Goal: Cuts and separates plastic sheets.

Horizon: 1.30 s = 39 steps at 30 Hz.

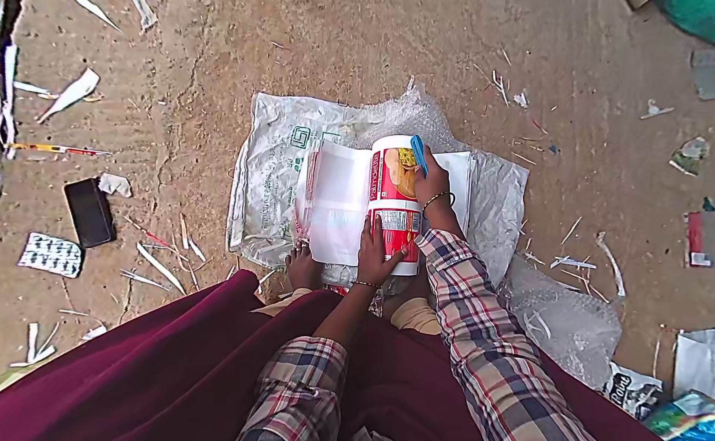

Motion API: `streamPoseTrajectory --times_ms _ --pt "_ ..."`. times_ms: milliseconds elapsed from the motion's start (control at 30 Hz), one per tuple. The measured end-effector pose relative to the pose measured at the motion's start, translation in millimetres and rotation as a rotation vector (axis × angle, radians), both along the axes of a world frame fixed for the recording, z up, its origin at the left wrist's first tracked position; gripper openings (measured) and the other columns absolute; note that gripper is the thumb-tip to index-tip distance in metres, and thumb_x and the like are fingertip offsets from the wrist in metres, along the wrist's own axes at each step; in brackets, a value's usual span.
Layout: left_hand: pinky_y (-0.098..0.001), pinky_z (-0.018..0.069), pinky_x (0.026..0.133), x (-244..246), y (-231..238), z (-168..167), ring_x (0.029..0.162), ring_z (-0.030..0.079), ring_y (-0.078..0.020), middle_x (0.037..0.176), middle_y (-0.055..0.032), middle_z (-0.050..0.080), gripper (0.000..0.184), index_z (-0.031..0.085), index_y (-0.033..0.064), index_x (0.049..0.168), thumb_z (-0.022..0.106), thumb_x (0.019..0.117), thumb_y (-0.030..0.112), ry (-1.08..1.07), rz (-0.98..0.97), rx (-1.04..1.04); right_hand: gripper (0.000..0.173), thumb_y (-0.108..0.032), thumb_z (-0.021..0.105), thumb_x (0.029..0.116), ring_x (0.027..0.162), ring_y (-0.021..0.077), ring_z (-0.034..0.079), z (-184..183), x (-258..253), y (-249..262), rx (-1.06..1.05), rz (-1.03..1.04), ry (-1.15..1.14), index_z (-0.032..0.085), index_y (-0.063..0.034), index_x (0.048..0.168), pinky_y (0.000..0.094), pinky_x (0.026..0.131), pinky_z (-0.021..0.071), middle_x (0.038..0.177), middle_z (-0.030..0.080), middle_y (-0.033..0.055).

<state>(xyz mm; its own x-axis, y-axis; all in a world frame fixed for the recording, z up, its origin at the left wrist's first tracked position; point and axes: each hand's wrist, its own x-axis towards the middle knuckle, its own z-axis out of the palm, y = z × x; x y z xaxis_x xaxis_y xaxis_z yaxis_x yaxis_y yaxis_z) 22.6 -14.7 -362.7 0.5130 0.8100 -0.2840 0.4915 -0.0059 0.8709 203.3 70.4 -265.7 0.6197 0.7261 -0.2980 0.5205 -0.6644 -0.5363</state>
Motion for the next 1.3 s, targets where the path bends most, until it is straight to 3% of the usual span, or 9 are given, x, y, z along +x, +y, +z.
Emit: streamPoseTrajectory --times_ms 200,433,600,733,800,900,1000,1200,1300 --pt "-0.0638 0.0391 0.111 0 2 2 0.153 0.029 -0.0409 0.174 -0.0169 0.002 0.096 0.014 0.0109 0.167 0.064 0.0945 0.051 0.001 -0.008 -0.019 0.059 -0.015 0.040 0.1099 0.126 0.0435 0.061 22 -7 16 -0.171 0.008 0.033 0.022 -0.0157 0.166 0.0601 0.103 0.0481 0.137 0.062 0.0267" --pt "-0.0666 0.0457 0.102 -1 15 22 0.148 0.037 -0.0440 0.174 -0.0162 -0.003 0.095 0.005 0.0170 0.168 0.063 0.0987 0.047 0.128 -0.089 -0.105 0.067 -0.009 0.052 0.1018 0.133 0.0428 0.056 44 -12 12 -0.240 0.059 0.047 0.028 -0.0120 0.164 0.0621 0.107 0.0449 0.143 0.058 0.0263" --pt "-0.0798 0.0307 0.106 -1 21 37 0.156 0.022 -0.0419 0.175 -0.0065 -0.008 0.071 0.001 0.0257 0.168 0.040 0.1098 0.039 0.195 -0.129 -0.228 0.066 -0.009 0.053 0.1014 0.134 0.0428 0.055 51 -21 -12 -0.262 0.065 0.073 0.029 -0.0076 0.163 0.0607 0.108 0.0442 0.146 0.055 0.0274" --pt "-0.0832 0.0243 0.106 -10 29 32 0.158 0.015 -0.0401 0.175 -0.0056 -0.006 0.065 0.007 0.0285 0.168 0.036 0.1092 0.032 0.077 -0.127 -0.304 0.067 -0.009 0.054 0.1016 0.135 0.0418 0.054 58 -31 -39 -0.295 0.063 0.126 0.029 -0.0094 0.163 0.0604 0.109 0.0433 0.148 0.053 0.0261" --pt "-0.0803 0.0221 0.110 -10 34 27 0.159 0.010 -0.0398 0.175 -0.0110 -0.005 0.066 0.008 0.0233 0.168 0.035 0.1074 0.028 0.008 -0.137 -0.305 0.065 -0.009 0.054 0.1013 0.124 0.0424 0.060 61 -37 -51 -0.312 0.066 0.139 0.032 -0.0106 0.162 0.0601 0.099 0.0480 0.143 0.057 0.0272" --pt "-0.0599 0.0108 0.127 -13 40 30 0.160 0.002 -0.0372 0.173 -0.0187 -0.002 0.059 0.007 0.0084 0.166 0.025 0.1122 0.022 -0.050 -0.208 -0.264 0.063 -0.010 0.057 0.1006 0.128 0.0430 0.058 71 -49 -68 -0.377 0.101 0.153 0.036 -0.0088 0.160 0.0620 0.102 0.0463 0.143 0.057 0.0275" --pt "-0.0526 0.0052 0.130 -11 46 38 0.161 0.004 -0.0341 0.173 -0.0193 0.005 0.058 0.012 0.0028 0.165 0.014 0.1133 0.029 -0.063 -0.225 -0.276 0.059 -0.011 0.057 0.0997 0.128 0.0429 0.058 77 -62 -84 -0.440 0.134 0.128 0.042 -0.0091 0.157 0.0635 0.101 0.0465 0.142 0.057 0.0270" --pt "-0.0561 0.0221 0.125 -18 37 84 0.154 0.031 -0.0342 0.163 -0.0219 0.037 0.061 0.038 0.0006 0.156 0.017 0.1145 0.039 0.035 -0.046 -0.435 0.062 -0.013 0.058 0.1002 0.136 0.0444 0.053 82 -91 -131 -0.470 0.152 0.135 0.039 -0.0055 0.158 0.0647 0.108 0.0414 0.145 0.055 0.0281" --pt "-0.0533 0.0200 0.126 -25 34 84 0.156 0.028 -0.0336 0.164 -0.0207 0.036 0.055 0.039 0.0016 0.157 0.015 0.1149 0.029 0.025 -0.075 -0.385 0.063 -0.010 0.058 0.0995 0.137 0.0459 0.051 79 -103 -159 -0.494 0.165 0.153 0.038 -0.0064 0.159 0.0659 0.110 0.0386 0.146 0.054 0.0288"
